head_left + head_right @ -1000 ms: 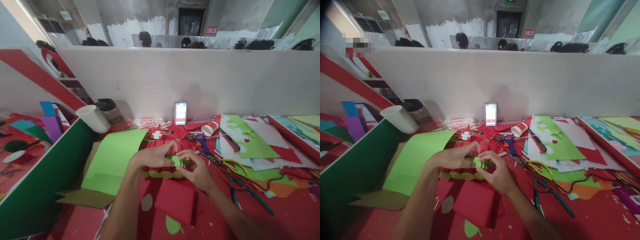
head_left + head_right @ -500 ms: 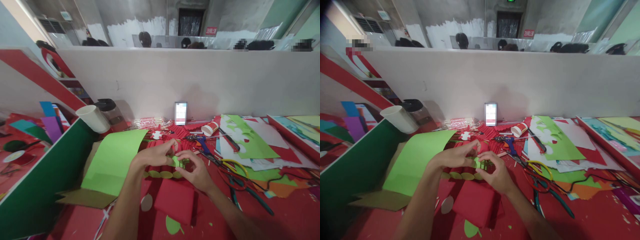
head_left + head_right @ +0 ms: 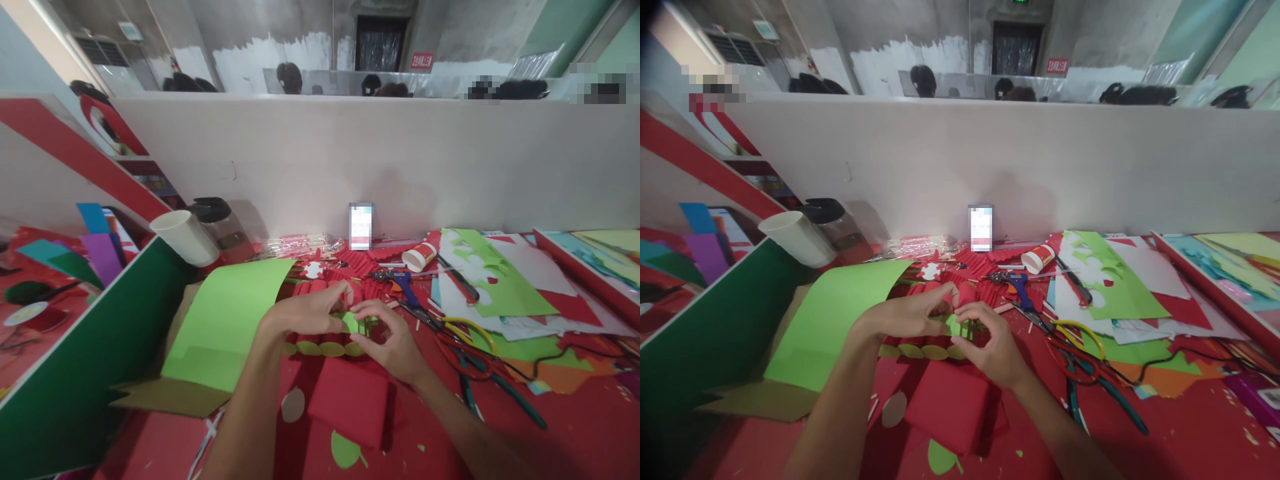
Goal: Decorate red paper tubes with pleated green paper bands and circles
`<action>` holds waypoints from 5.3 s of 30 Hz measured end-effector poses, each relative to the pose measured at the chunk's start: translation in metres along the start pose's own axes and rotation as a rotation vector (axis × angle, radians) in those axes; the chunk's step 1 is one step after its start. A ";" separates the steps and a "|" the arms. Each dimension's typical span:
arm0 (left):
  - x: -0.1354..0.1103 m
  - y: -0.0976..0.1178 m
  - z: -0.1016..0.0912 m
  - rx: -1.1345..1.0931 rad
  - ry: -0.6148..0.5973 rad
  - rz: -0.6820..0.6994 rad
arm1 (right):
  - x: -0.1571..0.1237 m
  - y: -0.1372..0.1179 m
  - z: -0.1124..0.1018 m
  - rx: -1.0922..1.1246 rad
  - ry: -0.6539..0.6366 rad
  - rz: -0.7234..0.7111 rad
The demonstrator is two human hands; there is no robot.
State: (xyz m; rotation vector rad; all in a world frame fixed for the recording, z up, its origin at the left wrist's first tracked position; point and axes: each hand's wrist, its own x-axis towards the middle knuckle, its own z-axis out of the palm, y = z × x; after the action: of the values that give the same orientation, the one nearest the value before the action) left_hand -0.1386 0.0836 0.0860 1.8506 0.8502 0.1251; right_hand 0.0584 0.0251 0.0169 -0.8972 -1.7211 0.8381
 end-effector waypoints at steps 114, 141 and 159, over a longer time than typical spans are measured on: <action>-0.004 0.000 -0.009 -0.016 -0.085 0.095 | -0.002 0.004 -0.001 0.131 0.018 0.064; -0.001 -0.012 -0.009 -0.074 -0.056 0.042 | -0.001 -0.003 -0.003 -0.026 -0.027 0.049; 0.004 -0.006 -0.003 -0.043 -0.006 -0.039 | -0.001 -0.001 0.000 0.047 -0.006 0.038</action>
State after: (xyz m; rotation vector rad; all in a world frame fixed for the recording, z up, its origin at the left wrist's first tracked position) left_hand -0.1397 0.0898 0.0812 1.7922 0.8732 0.1124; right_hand 0.0589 0.0235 0.0175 -0.8987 -1.6871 0.9033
